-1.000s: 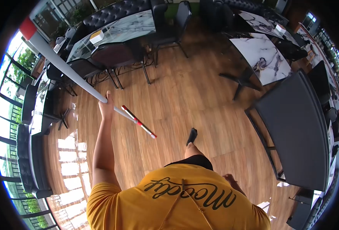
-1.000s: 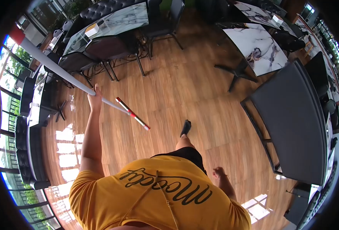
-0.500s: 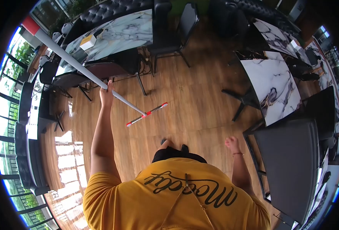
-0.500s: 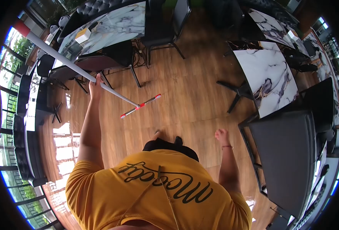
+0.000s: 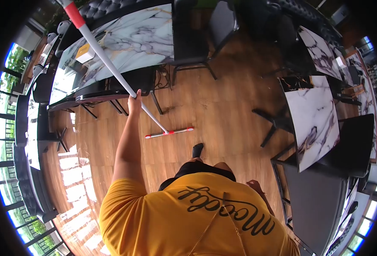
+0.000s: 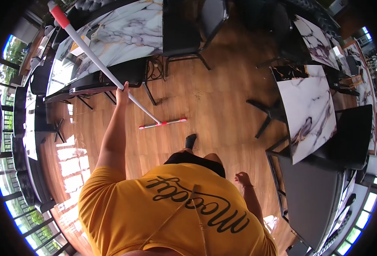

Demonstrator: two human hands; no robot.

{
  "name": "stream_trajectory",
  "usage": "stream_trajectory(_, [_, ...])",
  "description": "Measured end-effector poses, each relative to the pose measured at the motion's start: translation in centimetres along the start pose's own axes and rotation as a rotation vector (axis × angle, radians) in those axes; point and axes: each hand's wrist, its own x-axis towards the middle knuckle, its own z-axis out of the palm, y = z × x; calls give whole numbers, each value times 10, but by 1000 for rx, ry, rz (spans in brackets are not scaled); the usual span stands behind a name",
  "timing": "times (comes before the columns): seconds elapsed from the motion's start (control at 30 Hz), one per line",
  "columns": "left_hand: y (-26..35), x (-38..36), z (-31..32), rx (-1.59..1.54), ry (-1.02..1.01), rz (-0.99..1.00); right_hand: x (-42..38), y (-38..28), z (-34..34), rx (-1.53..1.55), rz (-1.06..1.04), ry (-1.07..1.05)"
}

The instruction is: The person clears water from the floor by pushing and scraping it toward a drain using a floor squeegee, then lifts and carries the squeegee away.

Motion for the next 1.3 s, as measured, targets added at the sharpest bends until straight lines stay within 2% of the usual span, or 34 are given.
stream_trajectory(0.03, [-8, 19, 7, 11, 1, -2, 9, -1, 1, 3, 3, -10])
stream_trajectory(0.07, [-12, 35, 14, 7, 92, 1, 27, 28, 0, -20, -135, 8])
stream_trajectory(0.1, [-19, 48, 24, 0, 177, 7, 22, 8, -1, 152, 0, 49])
stream_trajectory(0.13, [-25, 62, 29, 4, 159, 14, 18, -11, -2, 331, 126, 113])
stream_trajectory(0.2, [-32, 97, 42, 193, 52, 26, 44, -7, -4, 509, 170, 116])
stream_trajectory(0.27, [-1, 100, 47, 179, 31, -38, 59, -25, -16, 418, 71, 70])
stream_trajectory(0.33, [18, 109, 53, 329, -16, 2, 73, -45, -25, 373, -42, 114])
stream_trajectory(0.43, [-1, 157, 81, 432, -9, -33, 66, -105, -43, 456, -82, 203])
stream_trajectory(0.53, [-1, 184, 105, 437, -36, -109, 79, -113, -56, 514, -69, 186])
stream_trajectory(0.6, [-29, 214, 128, 466, -55, -117, 95, -103, -59, 426, -25, 162])
stream_trajectory(0.63, [-30, 223, 136, 592, -124, -114, 105, -93, -60, 443, 13, 143])
stream_trajectory(0.7, [-28, 234, 144, 1529, -525, 230, 120, -70, -65, 427, 72, 136])
stream_trajectory(0.73, [-28, 238, 149, 1714, -600, 327, 130, -61, -70, 399, 124, 124])
stream_trajectory(0.77, [-22, 230, 149, 1665, -527, 261, 140, -50, -76, 413, 163, 116])
stream_trajectory(0.83, [-6, 198, 157, 1064, -57, -49, 165, -33, -93, 428, 242, 106])
stream_trajectory(0.87, [2, 179, 166, 894, 97, -90, 170, -41, -113, 568, 248, 64])
stream_trajectory(0.9, [11, 163, 176, 825, 175, -131, 181, -54, -135, 507, 288, 68])
stream_trajectory(0.93, [18, 146, 187, 741, 153, -254, 190, -62, -152, 450, 332, 68])
stream_trajectory(0.97, [8, 134, 206, 789, 101, -361, 212, -47, -159, 501, 227, 54])
stream_trajectory(1.0, [0, 117, 223, 793, 102, -358, 224, -55, -176, 504, 227, 52])
stream_trajectory(1.07, [20, 93, 262, 1716, -878, 478, 261, -89, -214, 441, 121, 28])
stream_trajectory(1.1, [24, 80, 288, 1016, -718, -115, 284, -107, -232, 489, 47, 0])
stream_trajectory(1.13, [50, 58, 314, 1009, -686, -91, 308, -126, -248, 536, -24, -34])
stream_trajectory(1.2, [84, 38, 367, 732, -798, 60, 350, -186, -296, 93, -540, -78])
stream_trajectory(1.27, [124, 31, 412, 531, -888, 168, 404, -241, -318, 366, -406, -129])
stream_trajectory(1.3, [147, 32, 432, 460, -910, 185, 398, -295, -346, 323, -463, -59])
